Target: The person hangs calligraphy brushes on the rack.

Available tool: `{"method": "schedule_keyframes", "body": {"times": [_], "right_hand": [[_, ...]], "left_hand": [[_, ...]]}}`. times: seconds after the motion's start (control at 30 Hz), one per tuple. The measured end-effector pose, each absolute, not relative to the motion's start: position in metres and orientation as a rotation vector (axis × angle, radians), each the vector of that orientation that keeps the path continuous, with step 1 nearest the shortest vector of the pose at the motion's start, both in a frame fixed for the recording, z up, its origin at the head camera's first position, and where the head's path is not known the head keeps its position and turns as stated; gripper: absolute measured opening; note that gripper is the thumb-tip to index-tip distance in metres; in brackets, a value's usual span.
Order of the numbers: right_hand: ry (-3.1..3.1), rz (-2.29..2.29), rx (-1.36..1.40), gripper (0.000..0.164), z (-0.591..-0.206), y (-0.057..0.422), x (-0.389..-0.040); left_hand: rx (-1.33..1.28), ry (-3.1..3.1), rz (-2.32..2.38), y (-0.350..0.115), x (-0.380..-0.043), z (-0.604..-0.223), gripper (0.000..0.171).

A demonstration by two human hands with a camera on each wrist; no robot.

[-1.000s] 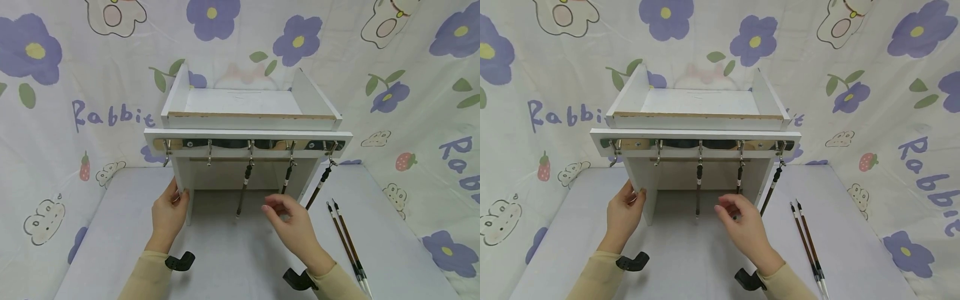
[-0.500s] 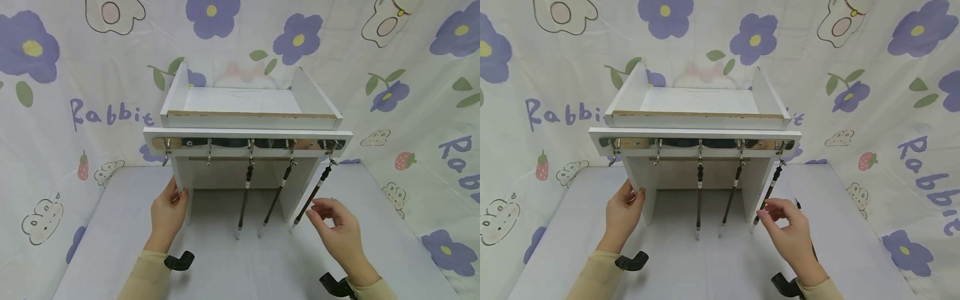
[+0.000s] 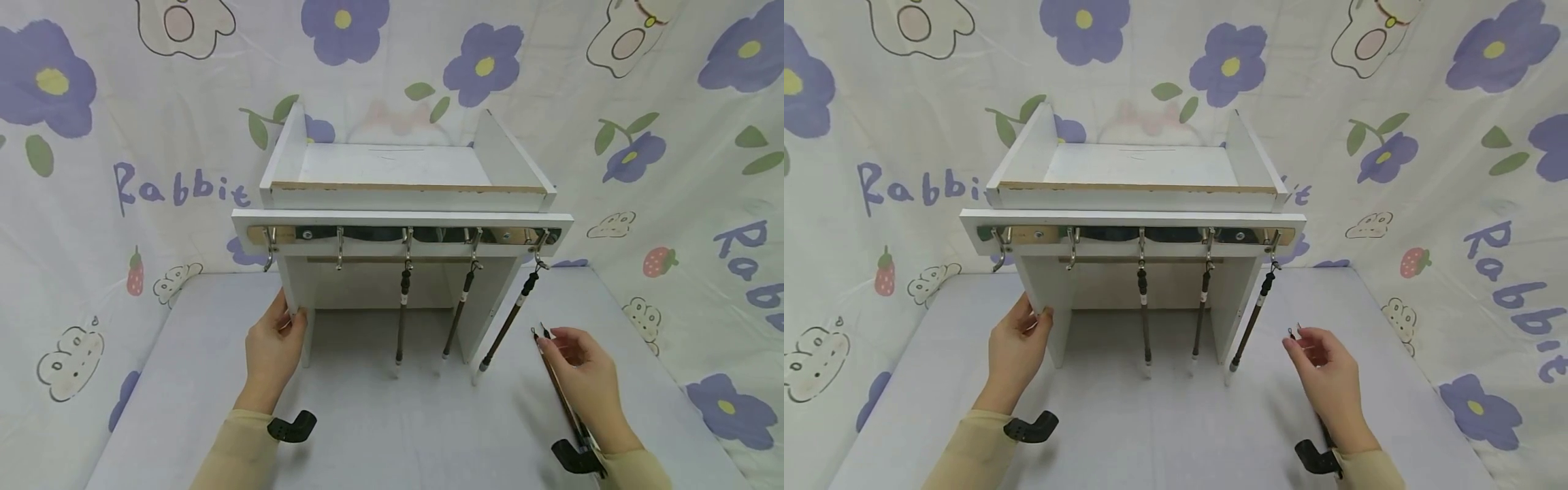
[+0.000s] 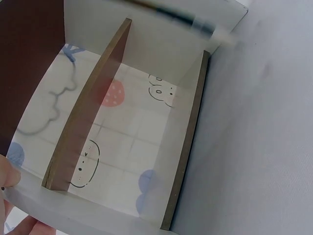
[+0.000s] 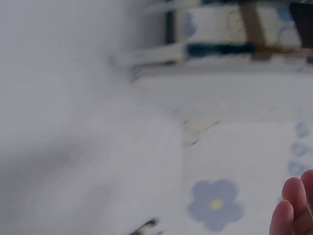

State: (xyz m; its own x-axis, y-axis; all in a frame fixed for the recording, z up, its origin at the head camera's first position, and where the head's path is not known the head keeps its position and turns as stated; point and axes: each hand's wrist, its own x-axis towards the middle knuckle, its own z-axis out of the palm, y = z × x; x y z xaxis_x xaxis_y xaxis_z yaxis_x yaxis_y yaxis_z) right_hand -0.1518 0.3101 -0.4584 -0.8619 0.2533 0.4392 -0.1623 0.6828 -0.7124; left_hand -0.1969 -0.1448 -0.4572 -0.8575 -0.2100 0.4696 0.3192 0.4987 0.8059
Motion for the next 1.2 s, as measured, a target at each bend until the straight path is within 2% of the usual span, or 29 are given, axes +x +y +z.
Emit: {"method": "schedule_keyframes", "body": {"times": [0.2,0.73,0.9,1.2], "right_hand": [[-2.546,0.998,-0.234,0.041,-0.486,0.330,-0.162],[-2.819,1.017,-0.362,0.065,-0.523,0.350,-0.182],[-2.863,1.022,-0.364,0.066,-0.526,0.349,-0.182],[-2.881,1.018,-0.327,0.056,-0.522,0.342,-0.182]], "left_hand": [[-0.077,-2.228,-1.357,-0.146,-0.197,-0.459,0.050],[-0.064,-2.240,-1.379,-0.145,-0.196,-0.459,0.049],[-0.074,-2.239,-1.373,-0.145,-0.197,-0.459,0.049],[-0.075,-2.246,-1.363,-0.145,-0.197,-0.458,0.049]]}}
